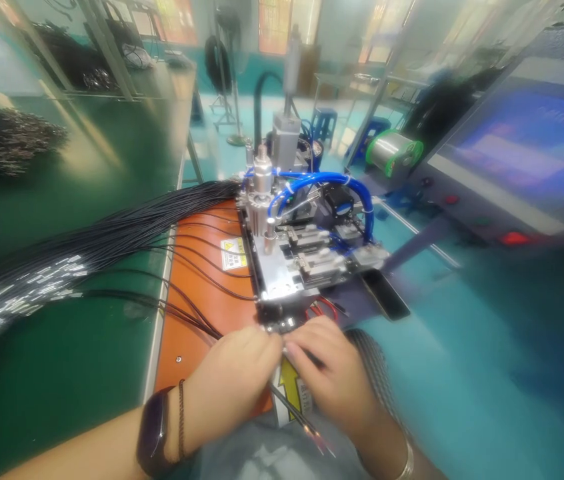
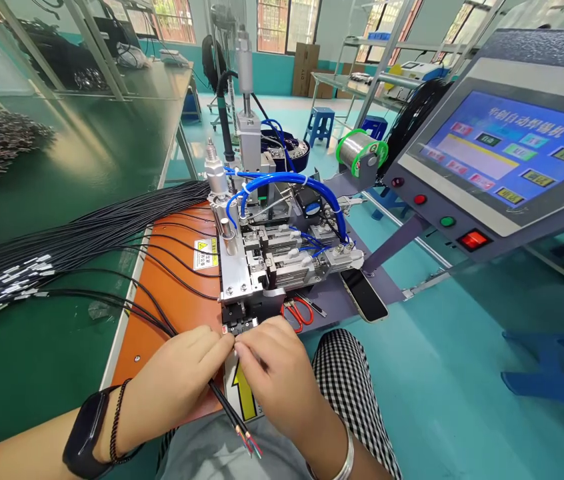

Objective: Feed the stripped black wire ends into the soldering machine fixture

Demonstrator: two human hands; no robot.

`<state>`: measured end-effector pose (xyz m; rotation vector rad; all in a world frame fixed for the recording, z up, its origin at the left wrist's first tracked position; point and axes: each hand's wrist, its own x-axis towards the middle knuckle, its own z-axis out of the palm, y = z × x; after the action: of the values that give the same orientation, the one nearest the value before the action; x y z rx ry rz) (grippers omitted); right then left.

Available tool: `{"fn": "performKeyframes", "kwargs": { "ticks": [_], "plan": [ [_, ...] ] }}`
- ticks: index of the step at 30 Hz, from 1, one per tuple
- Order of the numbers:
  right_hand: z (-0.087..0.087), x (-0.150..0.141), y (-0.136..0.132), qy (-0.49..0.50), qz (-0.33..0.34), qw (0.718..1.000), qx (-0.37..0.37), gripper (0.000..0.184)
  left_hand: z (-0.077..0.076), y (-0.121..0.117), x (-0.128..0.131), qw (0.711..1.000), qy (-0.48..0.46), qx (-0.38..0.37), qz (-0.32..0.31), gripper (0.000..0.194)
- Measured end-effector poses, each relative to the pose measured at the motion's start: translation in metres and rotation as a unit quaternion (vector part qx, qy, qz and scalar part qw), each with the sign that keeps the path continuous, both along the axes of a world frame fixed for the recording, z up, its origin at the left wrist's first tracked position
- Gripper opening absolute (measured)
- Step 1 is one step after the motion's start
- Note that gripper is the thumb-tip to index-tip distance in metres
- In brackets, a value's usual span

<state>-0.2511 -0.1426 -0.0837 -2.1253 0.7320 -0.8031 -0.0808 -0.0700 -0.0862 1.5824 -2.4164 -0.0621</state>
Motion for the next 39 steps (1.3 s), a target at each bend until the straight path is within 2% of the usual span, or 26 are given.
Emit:
{"fn": "performKeyframes", "kwargs": {
  "ticks": [3, 7, 9, 13, 20, 24, 28, 34, 39],
  "plan": [
    [0.0, 0.001, -0.004, 0.025, 0.031, 0.999, 0.006, 0.017, 0.0, -0.001, 0.0, 1.0, 0.01, 0.006, -0.002, 0.023],
    [-0.002, 0.0, -0.007, -0.015, -0.059, 0.994, 0.095, 0.011, -0.005, -0.001, 0.001, 0.998, 0.053, 0.003, 0.023, 0.021],
    [-0.003, 0.0, -0.007, -0.027, -0.077, 0.989, 0.121, 0.006, -0.008, 0.0, 0.002, 0.998, 0.06, 0.001, 0.036, 0.023],
    [-0.005, 0.003, -0.005, -0.028, -0.072, 0.987, 0.14, 0.007, -0.011, 0.002, 0.001, 0.998, 0.053, 0.012, 0.039, 0.039],
    [-0.012, 0.004, -0.01, -0.008, -0.101, 0.985, 0.14, 0.011, -0.007, -0.001, 0.0, 0.997, 0.049, 0.025, 0.047, 0.061],
    [-0.016, 0.004, -0.014, -0.002, -0.096, 0.981, 0.17, 0.012, -0.008, -0.004, 0.004, 0.998, 0.057, -0.005, 0.021, 0.057],
    [-0.02, 0.004, -0.02, 0.017, -0.093, 0.965, 0.244, 0.016, -0.008, -0.011, 0.009, 0.998, 0.053, -0.028, 0.014, 0.047],
    [-0.026, -0.002, -0.032, 0.044, -0.032, 0.948, 0.313, 0.017, -0.013, -0.021, 0.011, 1.0, 0.019, 0.006, 0.004, 0.042],
    [-0.033, -0.001, -0.034, 0.044, -0.048, 0.945, 0.321, 0.013, -0.016, -0.022, 0.01, 1.0, -0.003, 0.022, 0.007, 0.046]
  ]
}}
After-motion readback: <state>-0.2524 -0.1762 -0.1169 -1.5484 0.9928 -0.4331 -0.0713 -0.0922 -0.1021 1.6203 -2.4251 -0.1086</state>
